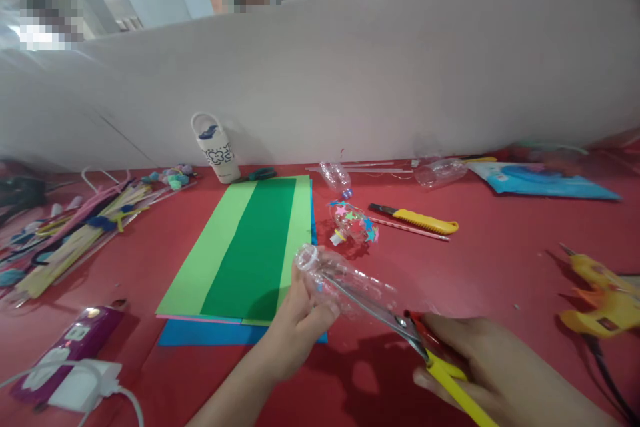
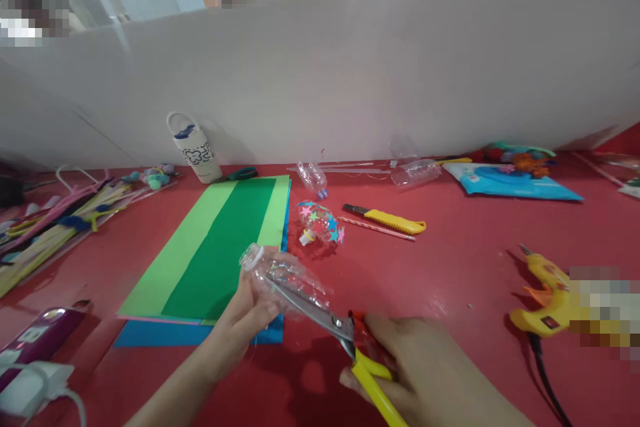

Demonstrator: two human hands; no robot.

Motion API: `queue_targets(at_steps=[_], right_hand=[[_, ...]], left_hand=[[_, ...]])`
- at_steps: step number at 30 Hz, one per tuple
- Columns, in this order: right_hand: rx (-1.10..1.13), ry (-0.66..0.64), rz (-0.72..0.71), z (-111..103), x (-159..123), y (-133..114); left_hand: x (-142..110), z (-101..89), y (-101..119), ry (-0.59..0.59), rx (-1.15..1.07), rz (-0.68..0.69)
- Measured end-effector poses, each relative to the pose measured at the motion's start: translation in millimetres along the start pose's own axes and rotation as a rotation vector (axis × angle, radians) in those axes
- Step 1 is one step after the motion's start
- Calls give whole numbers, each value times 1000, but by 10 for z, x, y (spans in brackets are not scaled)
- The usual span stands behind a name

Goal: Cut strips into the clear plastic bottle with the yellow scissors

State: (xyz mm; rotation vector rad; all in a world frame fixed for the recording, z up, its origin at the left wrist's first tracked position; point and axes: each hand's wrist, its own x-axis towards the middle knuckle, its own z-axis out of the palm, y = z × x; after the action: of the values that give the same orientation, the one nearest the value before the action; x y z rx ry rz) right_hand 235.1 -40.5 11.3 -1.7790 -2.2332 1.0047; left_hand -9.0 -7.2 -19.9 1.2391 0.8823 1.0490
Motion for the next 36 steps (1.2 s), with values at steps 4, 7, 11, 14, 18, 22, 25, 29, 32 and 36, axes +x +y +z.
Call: queue_targets(at_steps=[4, 7, 11, 14, 18, 22, 25, 29, 32, 36], right_hand=[[19, -15, -8, 0, -11, 12], [31, -28, -3, -4, -19, 12], [-10, -26, 35, -1, -20, -1], [-14, -31, 60, 1, -22, -7], [12, -34, 51, -9, -24, -12], [25, -21, 40, -15, -14, -11], [-13, -21, 41, -11, -1, 0], [-59, -20, 60, -5, 24, 10], [-103, 9, 64, -3, 40, -4], [-106, 8, 101, -26, 38, -34]], left_hand=[[0, 13, 7, -9, -11, 17], [1, 21, -1, -17, -19, 23], [0, 17, -28, 27, -32, 25], [5, 14, -34, 7, -33, 33], [15, 20, -22, -5, -44, 57], [21, 17, -12, 1, -25, 62], [22, 12, -6, -2, -38, 56], [23, 28, 1, 23, -166, 27], [34, 45, 34, 53, -267, 14], [81, 22, 167, 155, -366, -18]])
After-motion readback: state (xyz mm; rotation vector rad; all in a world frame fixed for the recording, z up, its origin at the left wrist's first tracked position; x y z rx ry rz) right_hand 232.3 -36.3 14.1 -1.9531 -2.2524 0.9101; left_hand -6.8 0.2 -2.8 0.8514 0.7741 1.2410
